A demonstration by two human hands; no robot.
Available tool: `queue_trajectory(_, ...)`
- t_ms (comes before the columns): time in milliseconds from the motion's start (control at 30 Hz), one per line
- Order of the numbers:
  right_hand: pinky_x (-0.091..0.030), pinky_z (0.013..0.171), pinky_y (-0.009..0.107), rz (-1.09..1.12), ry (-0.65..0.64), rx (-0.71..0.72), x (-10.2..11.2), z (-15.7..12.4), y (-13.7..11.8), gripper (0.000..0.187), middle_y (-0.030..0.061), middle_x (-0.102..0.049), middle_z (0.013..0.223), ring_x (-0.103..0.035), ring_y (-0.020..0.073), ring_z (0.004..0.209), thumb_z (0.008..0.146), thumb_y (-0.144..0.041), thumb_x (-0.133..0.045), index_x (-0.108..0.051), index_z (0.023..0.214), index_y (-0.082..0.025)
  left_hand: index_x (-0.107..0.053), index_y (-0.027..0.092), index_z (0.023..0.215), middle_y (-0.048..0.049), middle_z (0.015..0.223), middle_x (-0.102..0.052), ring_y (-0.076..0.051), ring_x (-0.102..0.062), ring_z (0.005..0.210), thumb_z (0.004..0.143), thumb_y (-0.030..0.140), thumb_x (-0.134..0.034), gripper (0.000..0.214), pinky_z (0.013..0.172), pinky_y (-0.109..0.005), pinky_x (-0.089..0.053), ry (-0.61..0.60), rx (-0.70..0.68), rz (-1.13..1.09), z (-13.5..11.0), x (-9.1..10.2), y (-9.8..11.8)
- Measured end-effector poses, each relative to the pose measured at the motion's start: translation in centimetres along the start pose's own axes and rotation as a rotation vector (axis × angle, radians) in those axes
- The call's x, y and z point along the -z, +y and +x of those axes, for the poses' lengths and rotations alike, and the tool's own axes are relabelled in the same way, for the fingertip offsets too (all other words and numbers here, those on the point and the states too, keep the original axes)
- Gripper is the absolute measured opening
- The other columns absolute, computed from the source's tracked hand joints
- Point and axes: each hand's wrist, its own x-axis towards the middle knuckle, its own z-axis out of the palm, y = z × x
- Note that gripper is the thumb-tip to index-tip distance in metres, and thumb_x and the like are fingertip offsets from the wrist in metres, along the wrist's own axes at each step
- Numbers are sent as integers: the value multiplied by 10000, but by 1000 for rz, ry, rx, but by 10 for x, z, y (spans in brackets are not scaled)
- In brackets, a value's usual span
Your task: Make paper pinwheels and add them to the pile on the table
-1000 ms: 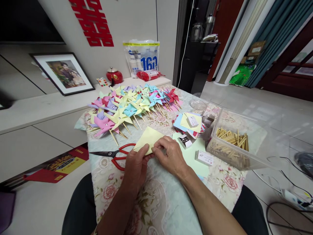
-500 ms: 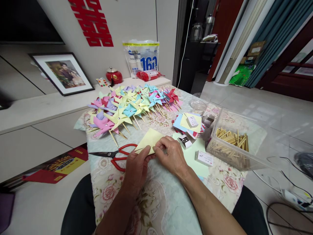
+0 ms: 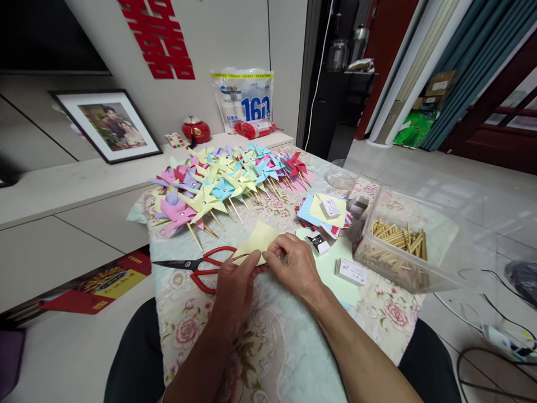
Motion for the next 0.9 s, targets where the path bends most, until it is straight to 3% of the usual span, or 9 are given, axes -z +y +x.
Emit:
queue_trajectory(500,-373,592,262,85,-43,-129,-2,1,1,177,-14,-572,644,-515,134,611,803,-280,-662,-614,662,-184,-725,162,886,-32,812,-741,-149,-614,633,641,264,-786,272,574,-248,-502,57,2,55,7,9,-9)
queue_trajectory(633,-393,608,273,201,-12,-159,3,2,3,182,-9,-586,658,-520,141,628,793,-323,-681,-632,688,-182,-711,151,881,-21,775,-733,-133,-612,605,627,271,-805,297,564,-240,-510,65,20,28,7,9,-7)
queue_trajectory(733,-429,673,295,309,129,-196,9,5,6,197,13,-627,751,-563,165,714,793,-371,-693,-675,828,-178,-692,138,857,-28,754,-729,-138,-619,598,605,275,-819,313,546,-243,-508,62,37,27,7,10,-4)
queue_trajectory(800,-449,753,322,352,202,-227,13,7,10,305,46,-667,886,-603,200,845,789,-396,-708,-693,994,-171,-678,132,847,-33,743,-725,-140,-617,592,592,279,-829,330,526,-241,-498,49,40,38,7,10,-2)
queue_trajectory(900,-457,862,358,475,164,-288,16,10,17,510,87,-691,1062,-623,235,983,803,-435,-716,-641,1223,-155,-656,123,871,-41,751,-722,-135,-606,578,591,285,-841,373,504,-236,-480,-13,75,62,5,10,2)
